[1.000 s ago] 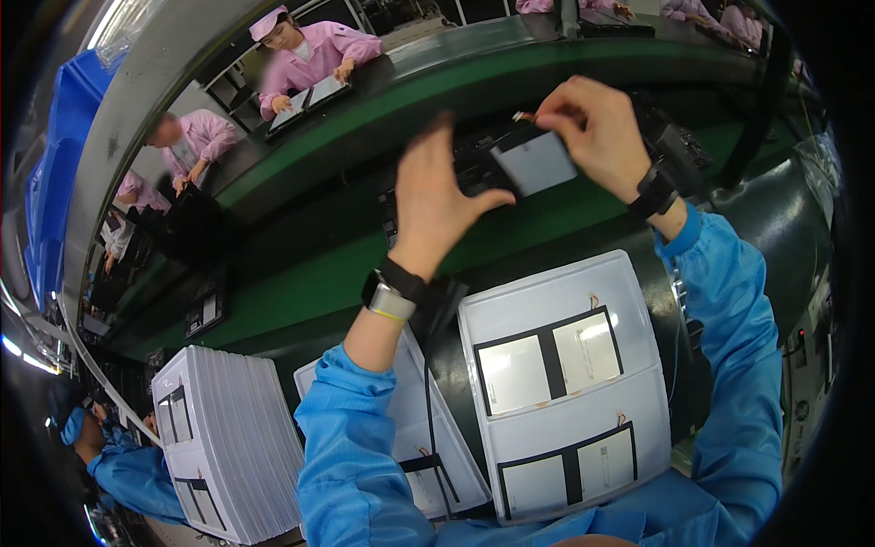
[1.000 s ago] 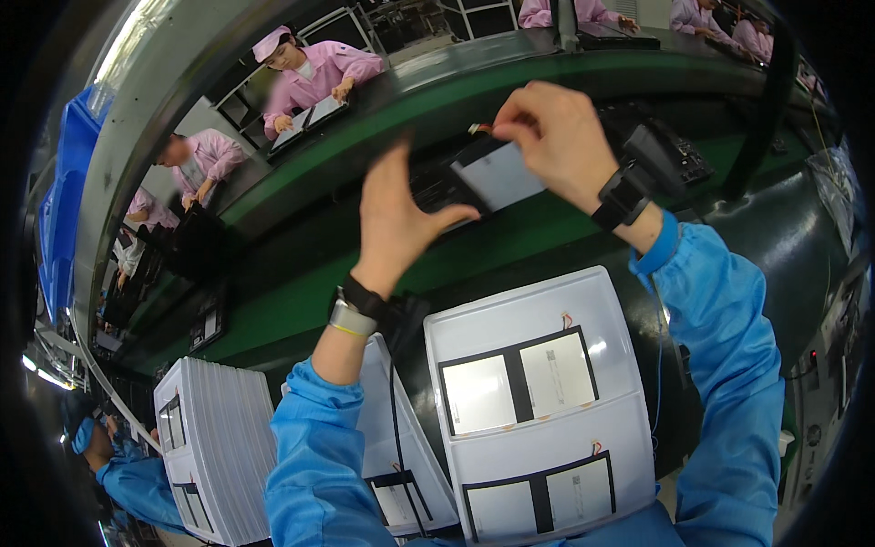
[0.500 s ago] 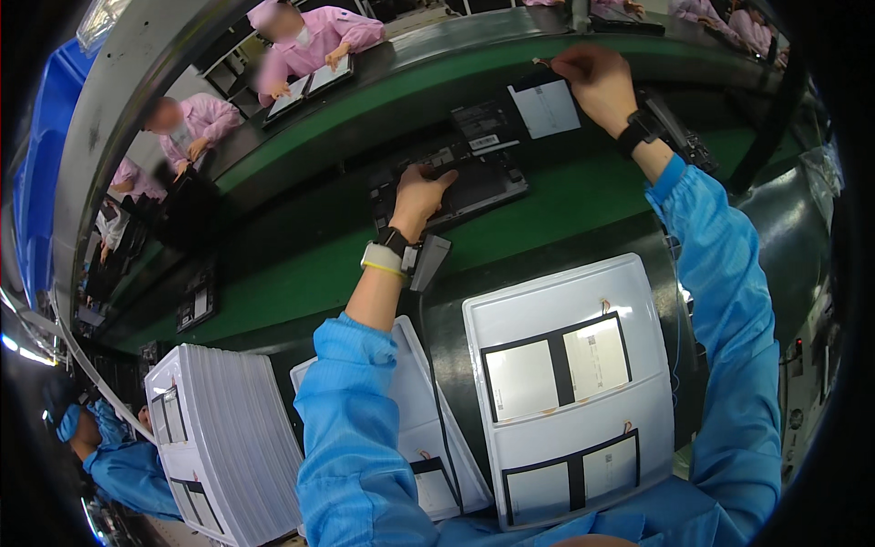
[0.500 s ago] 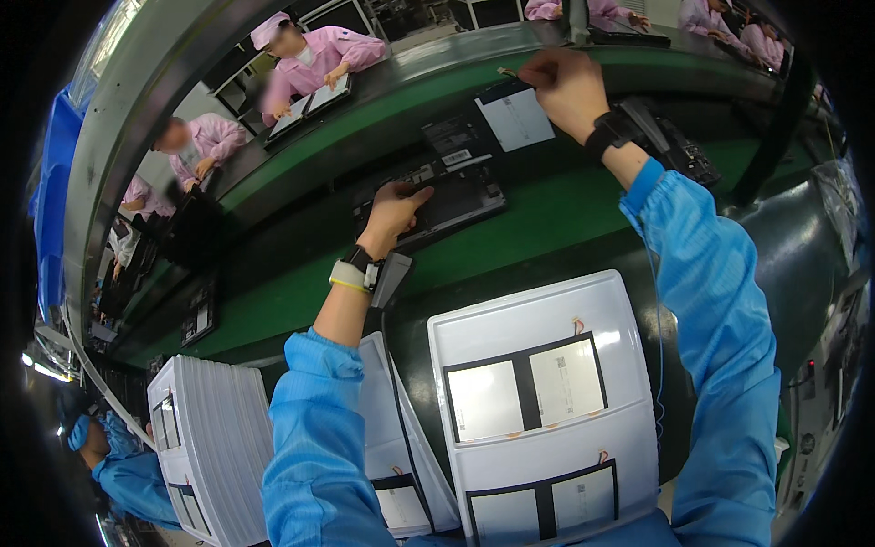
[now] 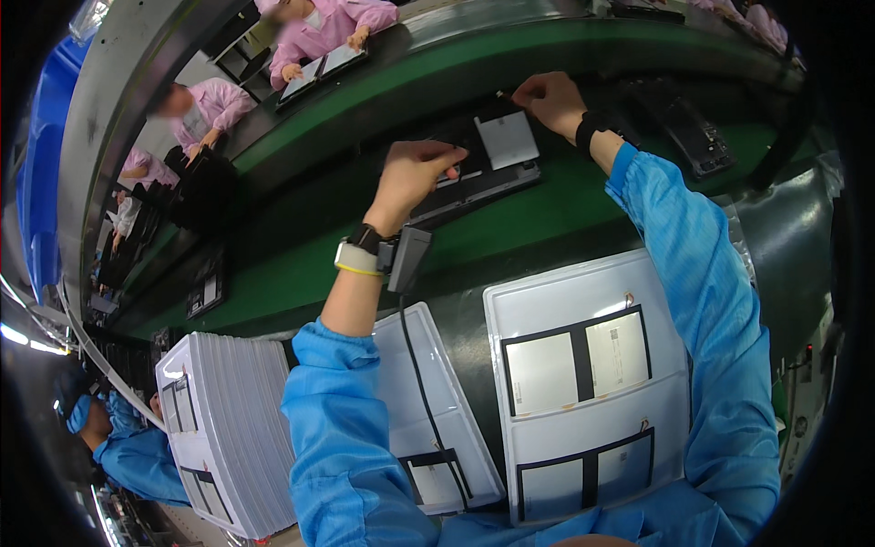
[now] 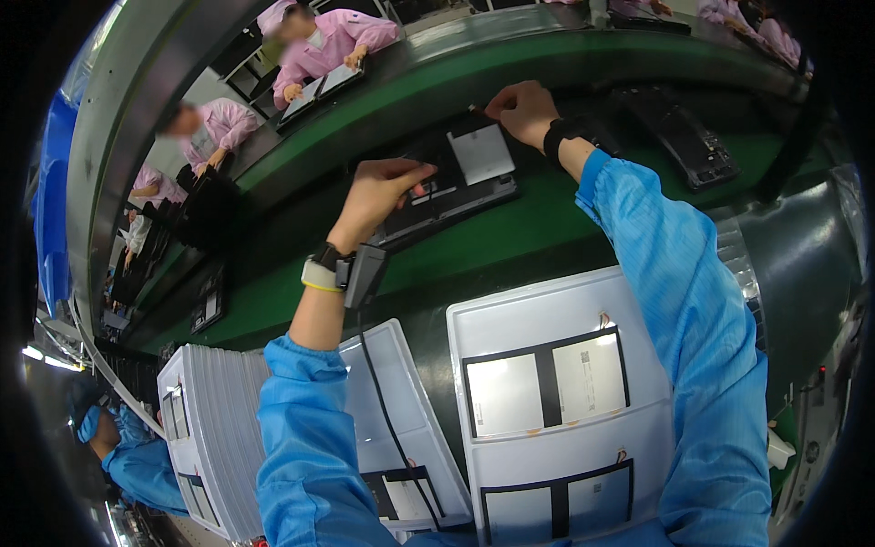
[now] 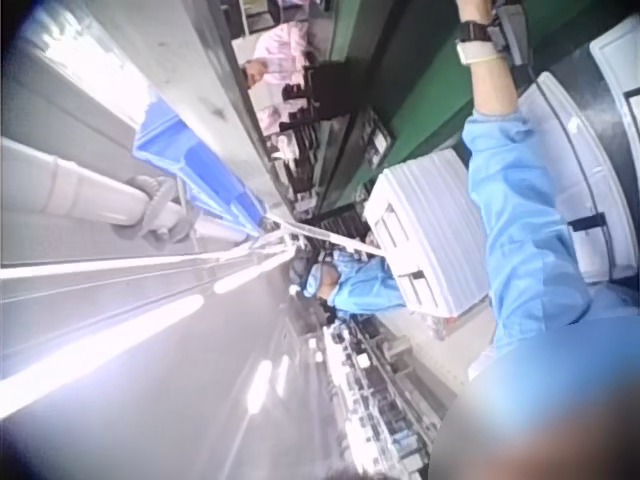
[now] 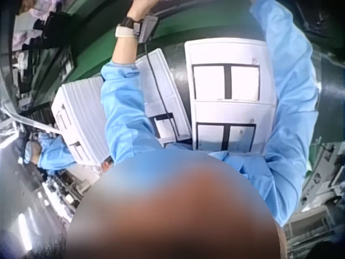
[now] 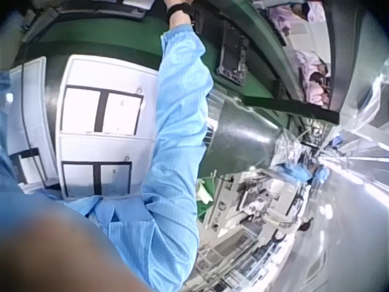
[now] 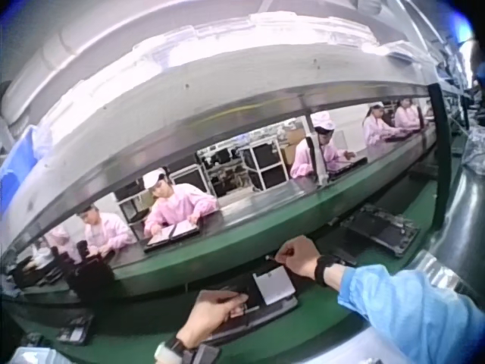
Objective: Assembling electronic components by placing batteries into laptop or tablet frames on a factory assembly line.
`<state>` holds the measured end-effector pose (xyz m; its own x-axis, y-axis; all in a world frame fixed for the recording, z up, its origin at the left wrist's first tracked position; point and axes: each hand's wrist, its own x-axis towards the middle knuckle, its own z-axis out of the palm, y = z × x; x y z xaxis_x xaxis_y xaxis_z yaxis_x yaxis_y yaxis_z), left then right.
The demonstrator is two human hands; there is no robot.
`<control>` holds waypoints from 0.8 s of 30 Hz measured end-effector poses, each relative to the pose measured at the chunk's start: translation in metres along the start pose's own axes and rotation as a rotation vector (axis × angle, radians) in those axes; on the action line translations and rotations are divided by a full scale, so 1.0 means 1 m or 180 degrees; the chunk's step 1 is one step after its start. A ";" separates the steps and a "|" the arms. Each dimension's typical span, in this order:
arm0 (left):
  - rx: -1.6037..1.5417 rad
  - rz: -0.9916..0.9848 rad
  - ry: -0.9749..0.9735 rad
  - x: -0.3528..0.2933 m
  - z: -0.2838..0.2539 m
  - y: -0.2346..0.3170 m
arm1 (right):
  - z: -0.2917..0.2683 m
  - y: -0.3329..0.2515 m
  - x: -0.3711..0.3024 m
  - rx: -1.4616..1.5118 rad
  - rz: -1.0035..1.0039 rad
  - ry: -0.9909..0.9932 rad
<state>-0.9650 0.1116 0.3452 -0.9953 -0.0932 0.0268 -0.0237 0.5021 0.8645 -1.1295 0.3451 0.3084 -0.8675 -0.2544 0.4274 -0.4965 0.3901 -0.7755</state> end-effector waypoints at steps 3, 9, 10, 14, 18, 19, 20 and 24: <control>0.0943 0.1496 0.0674 -0.010 -0.035 -0.034 | 0.026 -0.007 -0.010 0.0074 0.0293 -0.0400; 0.1857 0.1022 0.0033 -0.048 -0.068 -0.077 | 0.045 -0.011 -0.012 0.0149 0.0148 -0.0738; 0.1395 0.0864 -0.0084 -0.047 -0.063 -0.083 | 0.048 -0.013 -0.012 0.0109 0.0086 -0.0733; 0.1573 0.0756 0.0128 -0.045 -0.059 -0.091 | 0.066 -0.012 -0.015 0.0145 0.0053 -0.0727; 0.1713 0.0969 0.0318 -0.039 -0.055 -0.089 | 0.066 -0.007 -0.023 0.0262 0.0050 -0.0777; 0.2026 0.1268 0.0407 -0.037 -0.054 -0.089 | 0.068 -0.009 -0.025 0.0255 0.0038 -0.0777; 0.2021 0.1275 0.0419 -0.034 -0.054 -0.089 | 0.072 -0.011 -0.027 0.0302 -0.0029 -0.0735; 0.1423 0.1132 0.0014 -0.028 -0.052 -0.085 | 0.072 -0.014 -0.033 0.0256 -0.0192 -0.0760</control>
<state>-0.9302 0.0267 0.2968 -0.9489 0.1451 0.2802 0.2743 0.8181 0.5054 -1.0912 0.2843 0.2715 -0.7998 -0.4806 0.3597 -0.5349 0.2986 -0.7904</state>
